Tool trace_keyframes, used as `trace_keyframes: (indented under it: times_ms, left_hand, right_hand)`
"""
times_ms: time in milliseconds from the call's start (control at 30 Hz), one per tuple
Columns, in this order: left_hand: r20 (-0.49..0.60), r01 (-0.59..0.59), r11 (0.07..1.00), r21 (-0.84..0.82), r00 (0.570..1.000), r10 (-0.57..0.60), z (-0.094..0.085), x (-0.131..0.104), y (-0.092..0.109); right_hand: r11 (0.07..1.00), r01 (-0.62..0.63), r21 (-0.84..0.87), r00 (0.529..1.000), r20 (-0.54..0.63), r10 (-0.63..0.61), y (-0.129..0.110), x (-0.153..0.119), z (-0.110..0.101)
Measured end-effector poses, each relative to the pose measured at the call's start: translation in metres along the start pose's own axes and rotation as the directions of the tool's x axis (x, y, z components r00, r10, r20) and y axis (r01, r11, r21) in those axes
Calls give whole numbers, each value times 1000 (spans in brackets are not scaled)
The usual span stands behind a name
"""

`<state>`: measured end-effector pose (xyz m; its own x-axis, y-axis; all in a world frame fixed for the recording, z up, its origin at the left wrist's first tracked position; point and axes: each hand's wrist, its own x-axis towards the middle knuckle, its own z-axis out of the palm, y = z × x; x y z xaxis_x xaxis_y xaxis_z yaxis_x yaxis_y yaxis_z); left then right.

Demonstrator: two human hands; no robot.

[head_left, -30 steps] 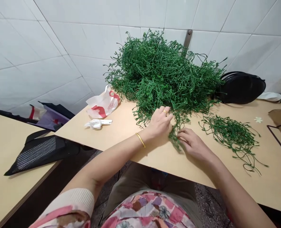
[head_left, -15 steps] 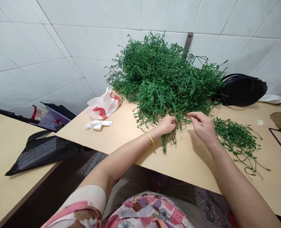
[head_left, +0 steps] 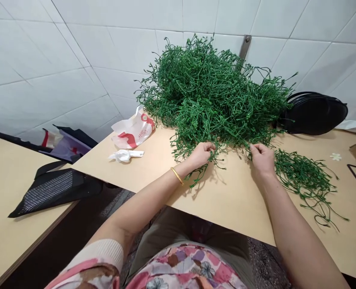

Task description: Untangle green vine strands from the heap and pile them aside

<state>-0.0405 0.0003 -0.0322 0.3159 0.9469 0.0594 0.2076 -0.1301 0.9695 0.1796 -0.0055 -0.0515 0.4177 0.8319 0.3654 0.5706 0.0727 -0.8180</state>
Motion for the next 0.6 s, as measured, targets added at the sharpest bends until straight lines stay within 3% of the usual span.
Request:
trace_keyframes:
  times_ms: [100, 233, 300, 400, 467, 500, 533, 567, 600]
  left_hand:
    - [58, -57, 992, 116, 997, 50, -9, -10, 9]
    - [24, -195, 950, 246, 980, 195, -13, -22, 24]
    - [-16, -209, 960, 185, 976, 215, -10, -25, 26]
    - [-32, -137, 990, 24, 990, 138, -2, -27, 20]
    - [-22, -72, 996, -62, 997, 71, 7, -29, 14]
    - [-15, -52, 994, -92, 999, 51, 12, -30, 11]
    - [-6, -50, 993, -108, 999, 50, 17, -32, 10]
    - [7, -71, 992, -104, 997, 72, 21, -33, 10]
    - [25, -113, 991, -77, 993, 115, 24, -35, 11]
  right_hand:
    - [958, 162, -235, 986, 9, -165, 4, 0, 2]
    - [773, 461, -437, 880, 336, -335, -1, -9, 11]
    - [712, 504, -489, 858, 381, -346, -9, -16, 10]
    - [727, 452, -517, 892, 251, -377, -30, -28, -1]
    - [836, 375, -401, 927, 158, -340, -46, -37, -8]
    - [910, 298, -288, 953, 145, -266, -54, -41, -10]
    - [973, 180, -144, 971, 182, -153, -61, -46, -11]
    - [1000, 26, 8, 961, 275, -28, -66, -49, -10]
    - [979, -144, 146, 914, 398, 75, -70, -53, -9]
